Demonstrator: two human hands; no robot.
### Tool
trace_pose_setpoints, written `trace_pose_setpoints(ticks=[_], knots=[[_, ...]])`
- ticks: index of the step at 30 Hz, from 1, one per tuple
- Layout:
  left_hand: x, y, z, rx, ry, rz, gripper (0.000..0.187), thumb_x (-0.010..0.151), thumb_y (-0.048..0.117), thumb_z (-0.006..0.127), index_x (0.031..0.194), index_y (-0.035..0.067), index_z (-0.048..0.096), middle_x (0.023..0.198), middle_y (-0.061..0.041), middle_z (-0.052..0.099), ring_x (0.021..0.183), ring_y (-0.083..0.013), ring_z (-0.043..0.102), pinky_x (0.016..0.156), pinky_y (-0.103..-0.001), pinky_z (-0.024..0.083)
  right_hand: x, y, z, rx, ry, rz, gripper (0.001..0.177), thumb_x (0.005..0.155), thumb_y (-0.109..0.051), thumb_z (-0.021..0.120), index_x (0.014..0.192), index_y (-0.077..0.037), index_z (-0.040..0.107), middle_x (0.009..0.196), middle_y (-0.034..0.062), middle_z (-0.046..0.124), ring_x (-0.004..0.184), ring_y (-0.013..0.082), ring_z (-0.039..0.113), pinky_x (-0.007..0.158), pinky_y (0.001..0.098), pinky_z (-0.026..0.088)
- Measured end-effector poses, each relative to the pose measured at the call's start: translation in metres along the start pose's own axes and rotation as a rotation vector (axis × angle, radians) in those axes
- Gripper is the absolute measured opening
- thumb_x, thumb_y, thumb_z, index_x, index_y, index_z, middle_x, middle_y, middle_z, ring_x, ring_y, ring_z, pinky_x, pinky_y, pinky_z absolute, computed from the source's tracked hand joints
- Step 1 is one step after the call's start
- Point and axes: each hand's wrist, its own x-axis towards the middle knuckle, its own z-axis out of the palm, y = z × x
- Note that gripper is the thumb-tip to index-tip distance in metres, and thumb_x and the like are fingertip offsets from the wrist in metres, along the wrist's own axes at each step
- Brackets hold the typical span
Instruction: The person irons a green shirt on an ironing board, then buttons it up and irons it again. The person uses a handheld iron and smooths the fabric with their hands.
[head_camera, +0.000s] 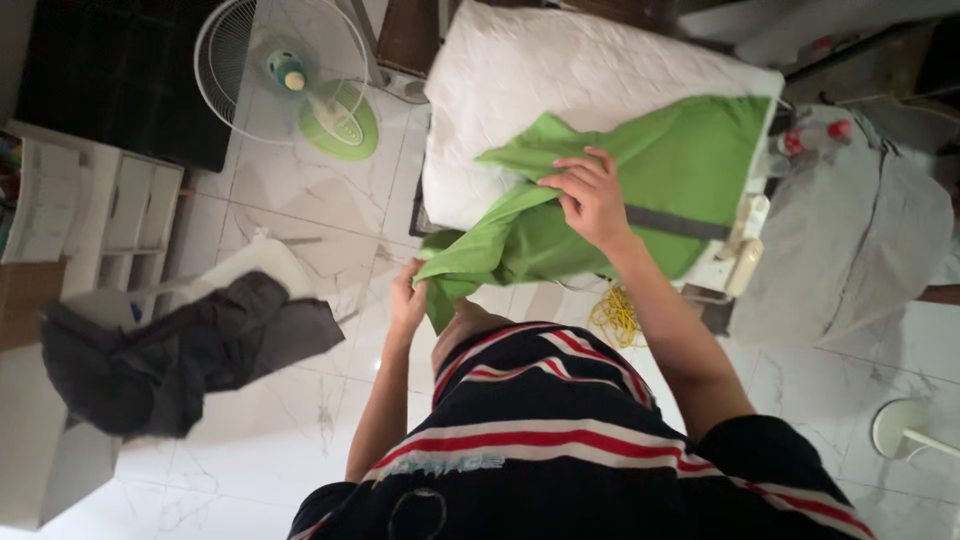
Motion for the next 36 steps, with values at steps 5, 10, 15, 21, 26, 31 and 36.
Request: trace_pose_setpoints(ticks=[5, 10, 15, 21, 26, 31, 36], knots=[[-0.068, 0.055, 0.026, 0.118, 0.019, 0.214, 0.019, 0.09, 0.016, 0.06, 0.099, 0.001, 0.052, 0.083, -0.012, 0.058, 0.073, -0.0232, 0.058, 0.072, -0.033, 0.05, -0.077, -0.03, -0.069, 0.009, 0.252, -0.033, 0.043, 0.072, 0.013, 0.06, 0.102, -0.013, 0.078, 0.097, 0.0072, 0.071, 0.11, 0.0261, 0.065, 0.108, 0.0477, 0.044], [-0.145, 0.148, 0.043, 0.297, -0.114, 0.339, 0.06, 0.092, 0.052, 0.06, 0.123, 0.001, 0.06, 0.078, -0.009, 0.058, 0.065, -0.02, 0.058, 0.062, -0.032, 0.045, -0.152, -0.056, -0.121, 0.053, 0.384, -0.053, 0.04, 0.072, 0.012, 0.06, 0.099, -0.01, 0.078, 0.098, 0.0097, 0.072, 0.108, 0.0284, 0.065, 0.102, 0.0463, 0.045], [-0.214, 0.217, 0.055, 0.251, -0.061, 0.374, 0.043, 0.115, 0.031, 0.037, 0.111, 0.004, 0.07, 0.089, -0.012, 0.068, 0.085, -0.0212, 0.064, 0.079, -0.031, 0.049, -0.228, -0.101, -0.166, 0.089, 0.408, -0.057, 0.042, 0.067, 0.01, 0.056, 0.097, -0.01, 0.078, 0.089, 0.01, 0.071, 0.103, 0.029, 0.068, 0.103, 0.0483, 0.047], [-0.249, 0.3, 0.05, -0.167, -0.174, 0.536, 0.022, 0.106, 0.023, 0.06, 0.124, 0.012, 0.057, 0.099, -0.007, 0.066, 0.086, -0.0168, 0.059, 0.086, -0.035, 0.052, -0.283, -0.134, -0.226, 0.285, 0.566, -0.171, 0.032, 0.074, 0.011, 0.052, 0.095, -0.004, 0.071, 0.077, 0.0091, 0.072, 0.079, 0.0229, 0.073, 0.102, 0.0513, 0.05], [-0.188, 0.327, 0.066, 0.18, -0.935, 0.147, 0.073, 0.085, 0.032, 0.081, 0.145, 0.006, 0.05, 0.112, -0.01, 0.069, 0.102, -0.0237, 0.069, 0.09, -0.037, 0.058, -0.307, -0.123, -0.251, 0.44, 0.918, 0.095, 0.024, 0.091, 0.012, 0.052, 0.099, -0.004, 0.068, 0.088, 0.0106, 0.073, 0.08, 0.0175, 0.073, 0.084, 0.0372, 0.059], [-0.146, 0.309, 0.114, 0.643, -0.643, 0.072, 0.041, 0.089, 0.033, 0.079, 0.124, 0.011, 0.075, 0.099, -0.01, 0.076, 0.086, -0.021, 0.07, 0.082, -0.034, 0.053, -0.301, -0.08, -0.254, 0.16, 0.74, 0.247, 0.033, 0.088, 0.016, 0.058, 0.112, 0.003, 0.076, 0.1, 0.0146, 0.076, 0.089, 0.0216, 0.073, 0.083, 0.0287, 0.054], [-0.076, 0.32, 0.087, 0.442, -0.417, 0.53, 0.047, 0.095, 0.045, 0.08, 0.116, 0.003, 0.071, 0.098, -0.015, 0.071, 0.09, -0.0235, 0.068, 0.079, -0.037, 0.053, -0.283, -0.054, -0.246, 0.336, 0.844, 0.298, 0.023, 0.102, 0.014, 0.064, 0.117, 0.003, 0.076, 0.106, 0.0103, 0.078, 0.096, 0.0132, 0.072, 0.087, 0.0262, 0.056]])
